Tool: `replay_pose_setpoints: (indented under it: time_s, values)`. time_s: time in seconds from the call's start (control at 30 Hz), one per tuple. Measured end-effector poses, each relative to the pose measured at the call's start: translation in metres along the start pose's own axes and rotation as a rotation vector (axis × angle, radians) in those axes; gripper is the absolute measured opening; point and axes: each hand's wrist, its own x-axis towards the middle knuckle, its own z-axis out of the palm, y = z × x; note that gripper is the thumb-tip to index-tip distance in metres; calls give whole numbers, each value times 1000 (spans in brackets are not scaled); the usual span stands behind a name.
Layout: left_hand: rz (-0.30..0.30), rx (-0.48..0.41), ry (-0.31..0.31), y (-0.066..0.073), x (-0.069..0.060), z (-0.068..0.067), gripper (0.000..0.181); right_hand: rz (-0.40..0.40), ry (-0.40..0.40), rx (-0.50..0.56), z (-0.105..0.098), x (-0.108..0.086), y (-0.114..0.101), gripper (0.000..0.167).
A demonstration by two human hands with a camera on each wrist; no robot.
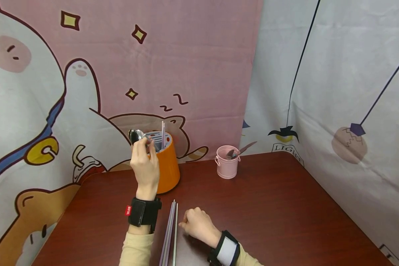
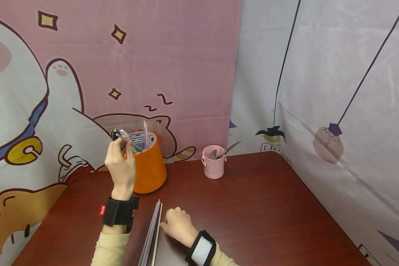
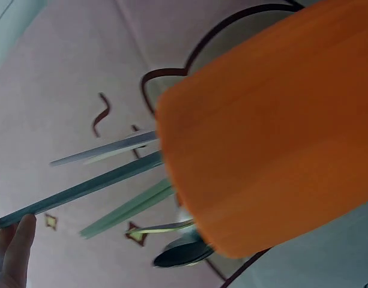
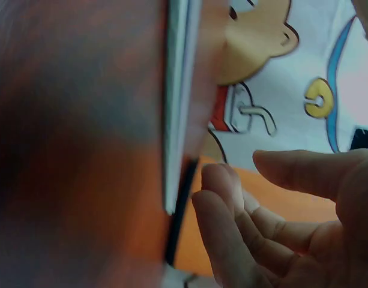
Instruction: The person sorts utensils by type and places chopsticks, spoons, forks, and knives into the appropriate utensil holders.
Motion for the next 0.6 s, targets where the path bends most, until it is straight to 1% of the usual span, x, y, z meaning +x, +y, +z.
replay_pose_setpoints:
  time_s: [0.1, 0.17, 0.2, 0.33, 0.43, 0.6]
  values:
    - [-14, 23, -49, -9, -4, 5, 16, 32, -31, -3, 14, 3, -5, 45]
    - [-32, 34, -78, -15, -7, 8, 18, 47, -32, -58, 22, 4, -8, 50]
    - [-40, 42, -89, -18, -8, 9, 18, 55, -29, -87, 26, 4, -10, 49]
    - [-75, 65, -124, -25, -10, 14, 18, 77, -24, -181, 35, 7, -17, 37]
    - [-109, 92, -170, -28, -9, 17, 18, 95, -56, -189, 39, 9, -21, 33]
    - [-155, 138, -273, -35, -10, 23, 20, 115, -79, -230, 43, 12, -26, 21]
